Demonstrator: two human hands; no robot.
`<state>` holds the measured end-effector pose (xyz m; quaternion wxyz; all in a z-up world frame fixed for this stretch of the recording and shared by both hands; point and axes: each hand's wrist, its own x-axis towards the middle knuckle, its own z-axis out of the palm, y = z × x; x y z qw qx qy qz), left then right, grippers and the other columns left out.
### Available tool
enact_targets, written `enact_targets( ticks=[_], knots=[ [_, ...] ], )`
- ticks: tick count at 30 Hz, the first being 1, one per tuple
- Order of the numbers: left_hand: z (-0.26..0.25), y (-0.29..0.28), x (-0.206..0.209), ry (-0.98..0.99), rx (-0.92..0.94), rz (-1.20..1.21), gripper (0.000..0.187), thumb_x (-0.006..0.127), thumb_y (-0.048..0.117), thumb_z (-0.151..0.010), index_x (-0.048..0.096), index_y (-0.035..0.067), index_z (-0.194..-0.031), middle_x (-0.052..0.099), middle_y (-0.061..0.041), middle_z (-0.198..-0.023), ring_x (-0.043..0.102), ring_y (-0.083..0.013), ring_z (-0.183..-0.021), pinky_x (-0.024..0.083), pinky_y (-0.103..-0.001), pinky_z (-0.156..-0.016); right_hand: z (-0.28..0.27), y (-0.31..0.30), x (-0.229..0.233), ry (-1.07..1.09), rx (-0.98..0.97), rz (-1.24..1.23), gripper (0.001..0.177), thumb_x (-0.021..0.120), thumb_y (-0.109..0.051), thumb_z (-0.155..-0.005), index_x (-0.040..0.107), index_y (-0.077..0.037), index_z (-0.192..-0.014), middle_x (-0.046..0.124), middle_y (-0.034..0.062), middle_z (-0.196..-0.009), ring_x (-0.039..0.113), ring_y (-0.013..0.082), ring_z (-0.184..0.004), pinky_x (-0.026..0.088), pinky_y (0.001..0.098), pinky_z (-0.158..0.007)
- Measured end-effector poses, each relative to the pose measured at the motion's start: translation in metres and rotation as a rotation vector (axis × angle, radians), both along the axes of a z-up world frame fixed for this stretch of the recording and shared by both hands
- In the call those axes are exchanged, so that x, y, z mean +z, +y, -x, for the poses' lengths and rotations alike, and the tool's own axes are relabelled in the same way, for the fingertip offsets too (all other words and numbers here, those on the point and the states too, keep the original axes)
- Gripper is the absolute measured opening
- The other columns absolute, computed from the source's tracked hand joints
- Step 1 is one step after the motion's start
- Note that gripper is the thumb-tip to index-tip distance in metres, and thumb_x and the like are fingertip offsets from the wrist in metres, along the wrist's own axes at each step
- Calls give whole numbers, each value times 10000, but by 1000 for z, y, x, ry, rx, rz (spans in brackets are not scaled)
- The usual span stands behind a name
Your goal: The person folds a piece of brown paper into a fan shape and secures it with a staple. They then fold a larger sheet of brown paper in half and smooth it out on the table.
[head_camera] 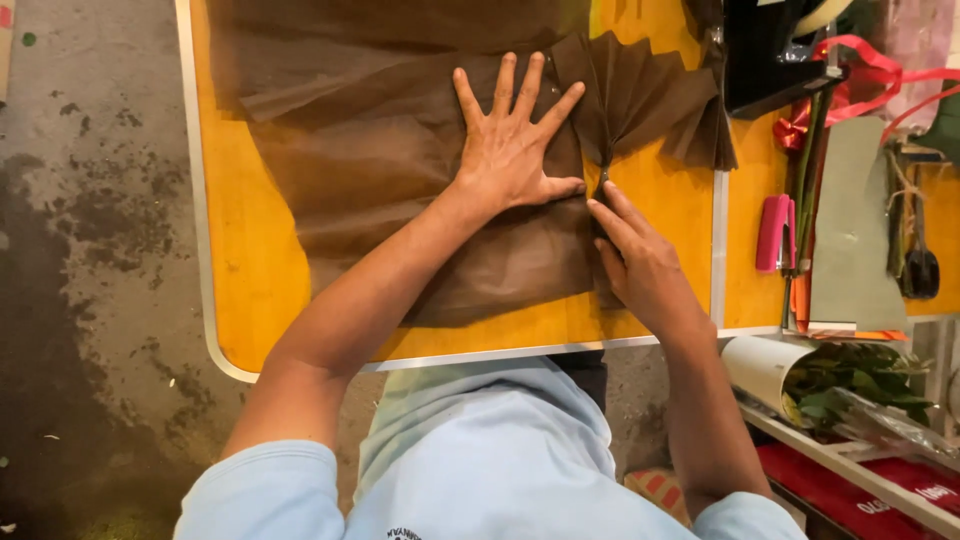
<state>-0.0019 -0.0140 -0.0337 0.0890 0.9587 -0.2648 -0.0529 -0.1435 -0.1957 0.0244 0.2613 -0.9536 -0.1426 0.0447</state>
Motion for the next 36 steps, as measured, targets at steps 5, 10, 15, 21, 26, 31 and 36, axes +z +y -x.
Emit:
enact_targets(
  ticks=[5,10,15,21,26,31,36],
  knots=[
    [-3,-3,16,100,15,-63,1128,521,956,-757,107,402,-1648,20,-140,-1716,-1,-443,-1552,34,-872,-1073,-4,-5,-6,-42,26,7,417,586,-3,-1018,546,67,-1427,462,250,-1573,492,393,-1432,388,447,-1197],
    [-5,-5,19,154,13,-87,1132,554,948,-765,98,407,-1649,7,-126,-1712,-2,-426,-1551,62,-873,-1076,-2,-9,-1,-17,9,-63,426,604,-88,-1050,542,69,-1441,461,261,-1570,472,392,-1449,381,448,-1193],
    [-5,-5,19,158,23,-55,1129,560,940,-760,173,394,-1669,-39,-113,-1692,-101,-399,-1510,47,-883,-1084,11,-16,18,144,-42,-90,662,744,-142,-932,473,-32,-1526,404,278,-1607,384,354,-1509,382,406,-1165],
    [-9,-8,20,166,24,-52,1168,611,944,-712,177,387,-1643,81,-132,-1689,55,-442,-1522,52,-887,-1050,25,-28,5,135,-5,-69,556,697,-79,-950,530,-15,-1477,483,237,-1565,442,360,-1474,349,435,-1202],
    [-10,-11,25,157,39,-83,1201,622,942,-682,191,384,-1654,-7,-114,-1693,-21,-419,-1530,73,-893,-1059,30,-27,-11,7,22,-66,501,681,-71,-954,555,23,-1430,527,218,-1534,518,368,-1404,389,450,-1178],
    [-10,-11,29,186,41,-107,1219,631,942,-680,143,382,-1646,18,-122,-1705,11,-430,-1538,90,-889,-1050,31,-17,-4,24,-2,-62,489,665,-99,-968,555,36,-1426,529,231,-1523,525,378,-1378,402,464,-1149],
    [-8,-10,30,207,37,-117,1224,572,971,-711,52,379,-1648,-12,-106,-1723,-9,-427,-1559,57,-875,-1060,23,-18,-15,-89,-95,-49,427,572,30,-974,574,70,-1399,593,242,-1449,577,370,-1325,424,445,-1149]
  ],
)
